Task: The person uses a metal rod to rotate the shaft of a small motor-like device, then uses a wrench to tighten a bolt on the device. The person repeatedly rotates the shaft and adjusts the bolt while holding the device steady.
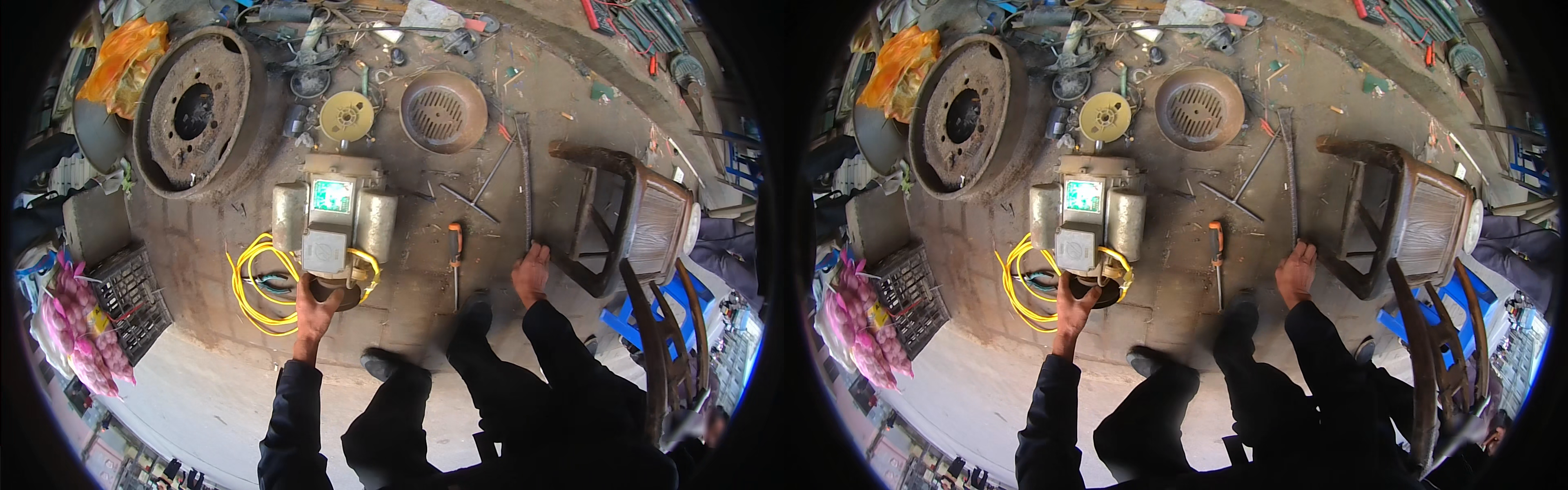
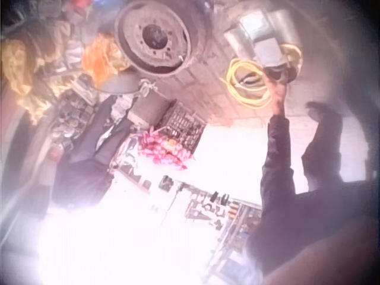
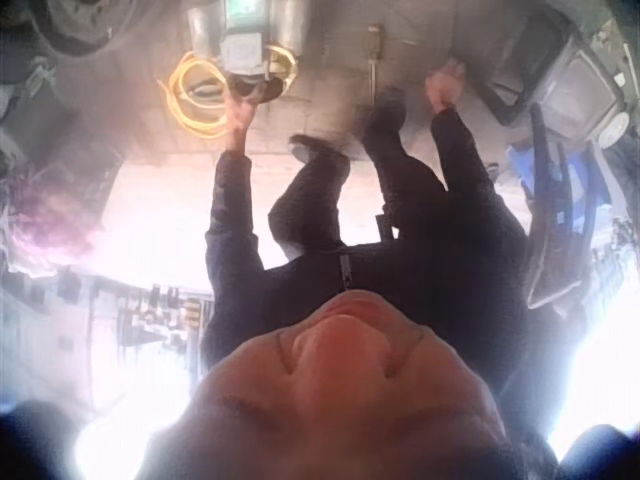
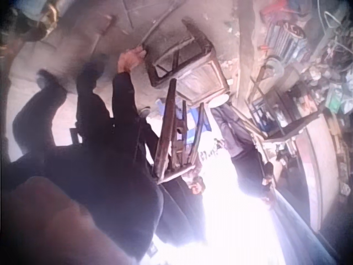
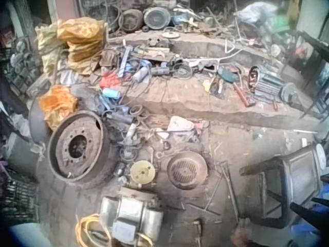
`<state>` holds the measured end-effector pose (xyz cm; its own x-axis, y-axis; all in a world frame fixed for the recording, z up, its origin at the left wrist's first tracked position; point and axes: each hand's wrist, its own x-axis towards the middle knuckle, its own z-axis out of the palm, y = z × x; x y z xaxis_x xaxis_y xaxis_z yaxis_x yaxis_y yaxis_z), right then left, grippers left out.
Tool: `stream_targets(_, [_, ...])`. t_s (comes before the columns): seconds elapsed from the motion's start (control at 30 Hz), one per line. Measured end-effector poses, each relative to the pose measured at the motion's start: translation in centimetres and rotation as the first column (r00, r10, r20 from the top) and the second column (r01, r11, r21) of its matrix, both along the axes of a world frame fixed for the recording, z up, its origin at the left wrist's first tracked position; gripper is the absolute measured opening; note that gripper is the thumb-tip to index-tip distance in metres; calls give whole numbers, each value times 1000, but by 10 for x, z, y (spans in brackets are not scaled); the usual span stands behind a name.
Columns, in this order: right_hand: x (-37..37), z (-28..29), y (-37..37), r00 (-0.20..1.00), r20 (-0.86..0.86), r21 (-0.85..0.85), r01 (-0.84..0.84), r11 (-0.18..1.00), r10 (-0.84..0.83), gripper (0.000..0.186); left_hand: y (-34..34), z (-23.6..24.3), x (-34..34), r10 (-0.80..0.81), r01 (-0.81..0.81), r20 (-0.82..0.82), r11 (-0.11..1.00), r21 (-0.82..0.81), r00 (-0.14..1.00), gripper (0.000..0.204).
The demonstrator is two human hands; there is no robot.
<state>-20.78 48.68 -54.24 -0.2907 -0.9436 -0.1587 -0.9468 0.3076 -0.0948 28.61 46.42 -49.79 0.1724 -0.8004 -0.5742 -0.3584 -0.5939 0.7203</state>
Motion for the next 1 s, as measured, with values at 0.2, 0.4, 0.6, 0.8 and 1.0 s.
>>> stream_targets(0.2, [132, 5, -55, 415, 899, 109, 96, 989, -140, 45, 0, 4, 35, 166, -133, -447, 986, 105, 879, 72])
stream_targets(0.4, [212, -8, -97, -296, 873, 363, -135, 922, -387, 54, -65, -25, 47, 98, -143, -372, 985, -96, 923, 48])
stream_targets(0.6, [233, -9, -116, 320, 945, 187, -365, 912, -66, 46, -77, -52, 9, 566, -540, -589, 805, 245, 576, 56])
stream_targets(0.8, [252, -5, -129, -109, 904, 392, -171, 904, -413, 48, -44, -58, -2, 597, -642, -664, 733, 224, 451, 59])
stream_targets(1.0, [277, 9, -182, -32, 911, 385, -295, 875, -412, 46, -54, -69, 8, 589, -721, -676, 682, 122, 443, 58])
